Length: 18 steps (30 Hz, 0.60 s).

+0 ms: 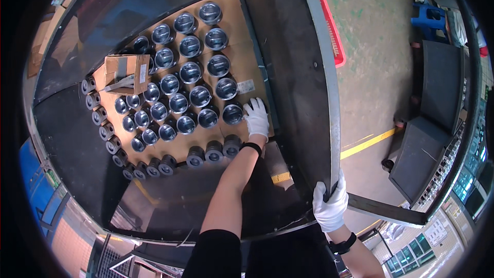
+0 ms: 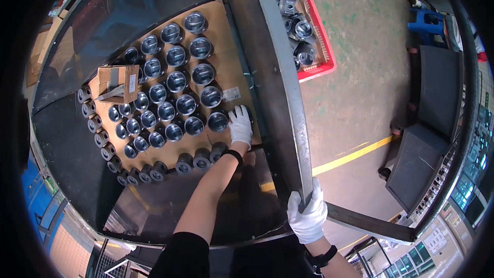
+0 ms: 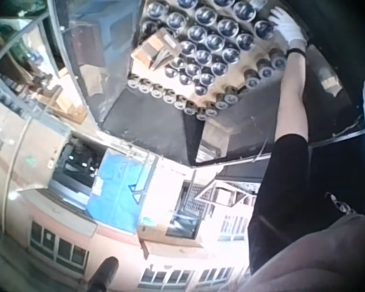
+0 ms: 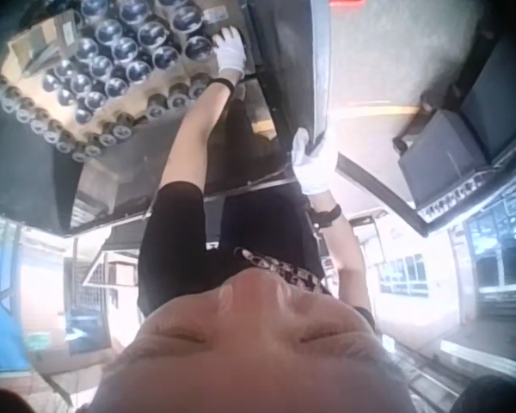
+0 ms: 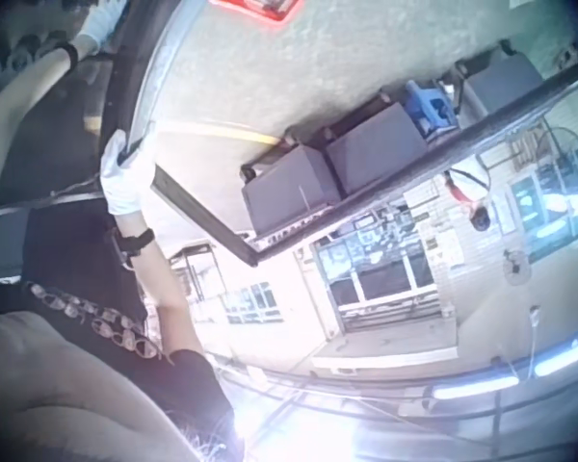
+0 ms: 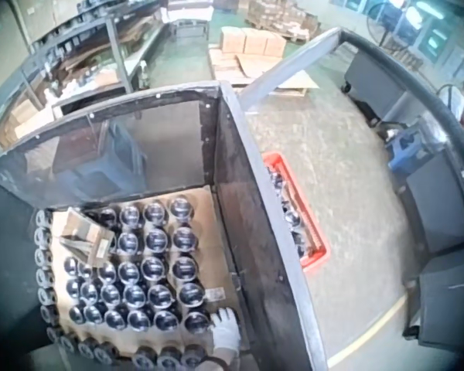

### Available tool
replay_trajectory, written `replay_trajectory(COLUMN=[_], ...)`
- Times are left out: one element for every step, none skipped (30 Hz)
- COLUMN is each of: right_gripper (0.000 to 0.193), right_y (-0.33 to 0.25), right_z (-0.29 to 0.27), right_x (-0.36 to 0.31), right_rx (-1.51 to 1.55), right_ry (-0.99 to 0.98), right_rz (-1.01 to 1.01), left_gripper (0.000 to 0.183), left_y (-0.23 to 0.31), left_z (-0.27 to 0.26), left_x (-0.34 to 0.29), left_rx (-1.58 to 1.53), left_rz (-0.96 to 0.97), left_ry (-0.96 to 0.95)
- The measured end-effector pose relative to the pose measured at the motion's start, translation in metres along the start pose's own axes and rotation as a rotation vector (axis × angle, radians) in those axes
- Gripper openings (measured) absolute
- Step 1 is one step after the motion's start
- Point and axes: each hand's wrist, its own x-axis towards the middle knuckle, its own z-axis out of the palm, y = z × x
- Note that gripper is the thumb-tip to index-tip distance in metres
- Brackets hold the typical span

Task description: Inspecting and sorting engine pistons from a large bin into smaller organized batches.

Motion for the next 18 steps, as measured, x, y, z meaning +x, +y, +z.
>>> replay_trajectory(right_gripper=[0.06,0.059,0.059,0.058,0.057,0.057,0.057,0.057,0.057,0.057,0.057,0.057,0.057,0.057,0.056,0.056,0.056,0.056], right_y=[0.005,0.005,0.001,-0.006,-0.005,-0.003,0.0,0.003,0.003,0.003,0.0,-0.003,-0.005,-0.006,-0.004,-0.005,-0.007,-0.01], right_z=[-0.001,0.0,0.0,0.0,0.0,0.001,0.002,0.001,0.001,0.0,0.0,0.001,0.002,0.001,0.003,0.003,0.001,-0.001], right_x=[-0.002,-0.003,-0.003,-0.002,-0.001,-0.001,-0.002,-0.003,-0.002,-0.002,0.001,0.005,0.007,0.006,0.004,0.003,0.005,0.006], right_rx=[-0.032,-0.045,-0.031,0.016,0.033,0.03,0.043,0.05,0.044,0.037,0.045,0.056,0.024,-0.018,0.029,0.035,0.033,0.037], right_ry=[-0.008,-0.014,-0.02,-0.03,-0.039,-0.041,-0.035,-0.029,-0.03,-0.02,-0.01,-0.007,-0.004,0.002,0.024,0.033,0.034,0.037], right_rz=[-0.016,-0.038,-0.041,0.009,0.071,0.074,0.08,0.09,0.089,0.076,0.054,0.043,-0.03,-0.095,-0.047,-0.05,-0.016,0.014], left_gripper=[0.063,0.066,0.068,0.069,0.071,0.075,0.082,0.09,0.096,0.09,0.086,0.082,0.082,0.077,0.072,0.072,0.068,0.065], left_y=[0.002,-0.007,-0.019,-0.042,-0.048,-0.054,-0.06,-0.064,-0.071,-0.076,-0.088,-0.099,-0.105,-0.105,-0.104,-0.104,-0.106,-0.108], left_z=[-0.006,-0.011,-0.004,0.02,0.024,0.024,0.024,0.024,0.029,0.033,0.043,0.054,0.06,0.056,0.05,0.041,0.03,0.015], left_x=[-0.014,-0.029,-0.049,-0.071,-0.085,-0.094,-0.103,-0.107,-0.102,-0.099,-0.094,-0.089,-0.087,-0.086,-0.085,-0.086,-0.087,-0.09], left_rx=[-0.006,0.002,-0.034,-0.148,-0.126,-0.103,0.011,0.121,0.167,0.173,0.181,0.193,0.192,0.158,0.126,0.128,-0.006,-0.138], left_rz=[0.085,0.16,0.258,0.275,0.194,0.117,0.053,-0.003,-0.047,-0.073,-0.086,-0.104,-0.111,-0.135,-0.164,-0.167,-0.166,-0.169], left_ry=[0.049,0.104,0.044,-0.039,-0.228,-0.419,-0.398,-0.377,-0.422,-0.434,-0.427,-0.417,-0.412,-0.402,-0.389,-0.379,-0.416,-0.446])
